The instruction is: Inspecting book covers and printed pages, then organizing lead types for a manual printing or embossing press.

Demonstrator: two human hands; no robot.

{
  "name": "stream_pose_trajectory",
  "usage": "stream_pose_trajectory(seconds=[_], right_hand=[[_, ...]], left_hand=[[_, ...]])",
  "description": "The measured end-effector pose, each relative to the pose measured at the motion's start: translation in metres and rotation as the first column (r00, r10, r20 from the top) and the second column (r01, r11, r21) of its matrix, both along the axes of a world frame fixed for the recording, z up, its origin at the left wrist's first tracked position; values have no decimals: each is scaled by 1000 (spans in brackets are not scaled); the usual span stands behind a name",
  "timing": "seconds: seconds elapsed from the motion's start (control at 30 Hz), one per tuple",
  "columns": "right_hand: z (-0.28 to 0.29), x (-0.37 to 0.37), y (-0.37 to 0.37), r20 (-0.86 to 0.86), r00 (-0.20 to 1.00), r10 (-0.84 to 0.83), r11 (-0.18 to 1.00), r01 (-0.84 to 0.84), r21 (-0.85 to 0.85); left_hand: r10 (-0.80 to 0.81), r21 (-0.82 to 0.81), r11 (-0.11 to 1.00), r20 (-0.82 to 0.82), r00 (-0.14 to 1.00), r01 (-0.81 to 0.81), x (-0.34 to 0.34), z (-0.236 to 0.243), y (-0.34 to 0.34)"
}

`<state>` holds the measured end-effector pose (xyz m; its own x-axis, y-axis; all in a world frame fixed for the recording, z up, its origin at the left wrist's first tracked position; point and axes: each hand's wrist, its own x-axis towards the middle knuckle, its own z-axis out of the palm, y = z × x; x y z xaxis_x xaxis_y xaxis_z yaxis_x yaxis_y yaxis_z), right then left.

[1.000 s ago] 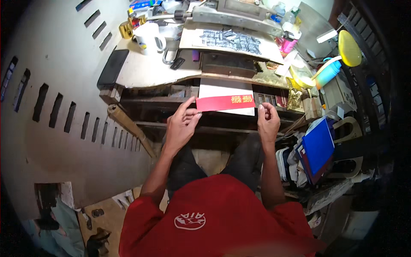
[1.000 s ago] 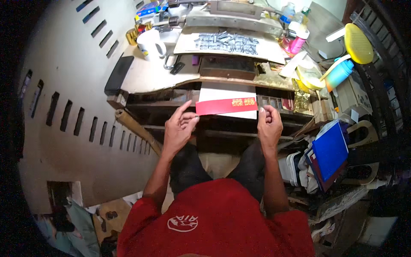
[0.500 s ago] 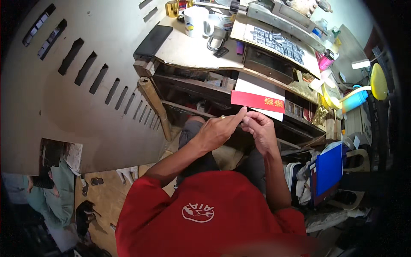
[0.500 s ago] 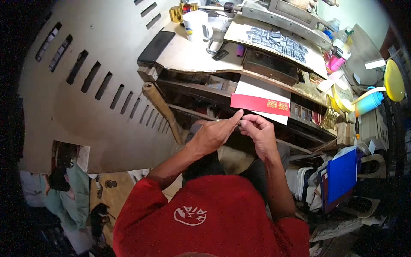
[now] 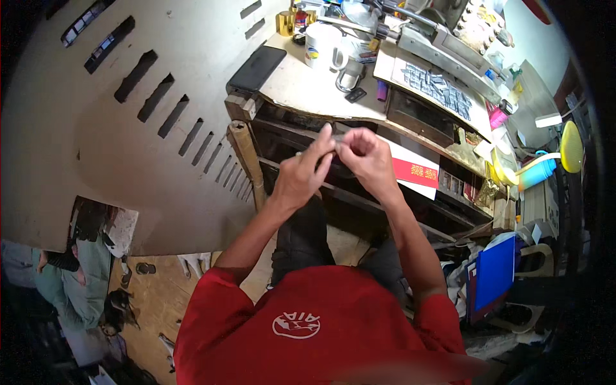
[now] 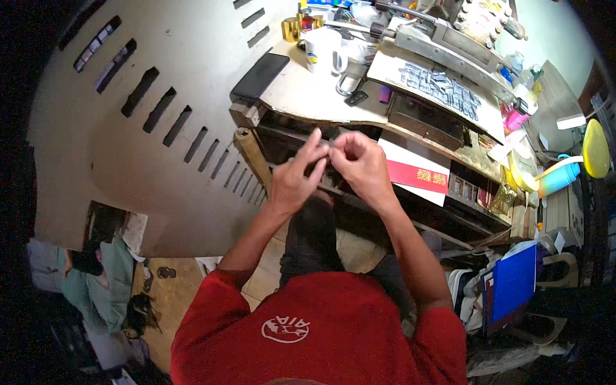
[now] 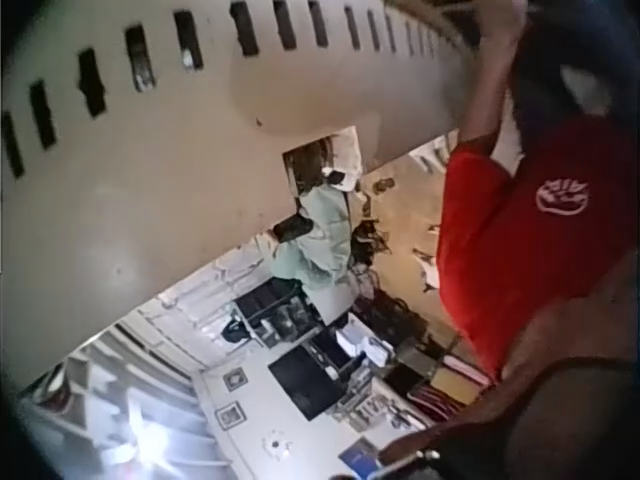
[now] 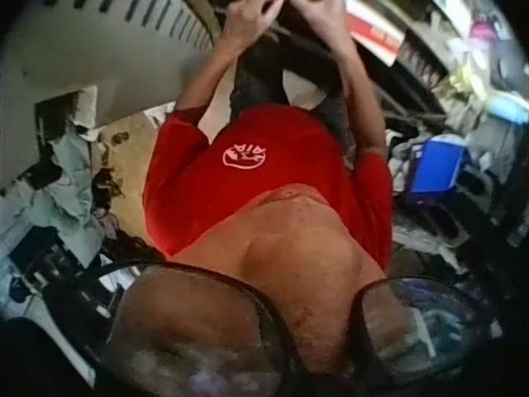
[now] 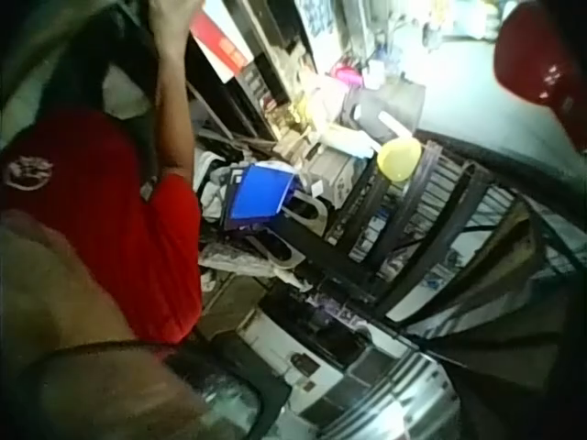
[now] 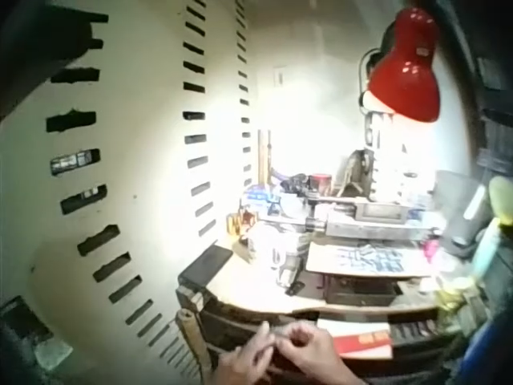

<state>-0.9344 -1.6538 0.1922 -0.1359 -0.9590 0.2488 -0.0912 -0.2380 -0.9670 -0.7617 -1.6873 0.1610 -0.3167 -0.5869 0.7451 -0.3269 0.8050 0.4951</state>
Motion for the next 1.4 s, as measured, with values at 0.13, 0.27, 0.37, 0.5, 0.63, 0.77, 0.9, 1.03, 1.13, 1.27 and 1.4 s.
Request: stream_pose_trajectory(seconds=[0.13,0.27,0.37,0.5,0.63,0.77,0.9,1.03,1.13,1.27,1.4], right_hand=[[17,9,-58,-354,848,-395,903,287,-319],[13,11,-87,-472,762,-443,896,388,-215],[7,10,-88,-487,749,-450,893,385,-233],[8,7,-83,-463,770,-439,898,376,-227],[10,4,-83,-425,820,-384,923,354,-152],[9,-4,-71,-322,856,-404,910,341,-235],[12,-34,-15,-267,854,-447,877,360,-318],[34,-83,62,-182,762,-621,768,547,-332],[58,-132,92,-39,641,-766,603,697,-388],[73,-175,87,42,636,-771,593,740,-318],[71,-180,67,2,662,-750,625,708,-329]], left_hand=[[-6,265,963,-146,989,45,8,7,-16],[-28,276,960,-54,998,42,18,2,-17],[-39,360,931,-91,995,69,22,-1,-17],[-74,390,913,-129,989,119,16,1,-20],[-114,447,869,-239,964,213,2,11,-20],[-130,544,750,-436,890,376,-21,31,-23],[-226,505,693,-525,820,514,-53,54,-28],[-324,542,577,-535,780,611,-86,73,-31],[-339,521,565,-560,756,640,-113,80,-30],[-301,563,529,-575,761,635,-131,85,-34],[-296,587,527,-550,781,614,-136,88,-30]])
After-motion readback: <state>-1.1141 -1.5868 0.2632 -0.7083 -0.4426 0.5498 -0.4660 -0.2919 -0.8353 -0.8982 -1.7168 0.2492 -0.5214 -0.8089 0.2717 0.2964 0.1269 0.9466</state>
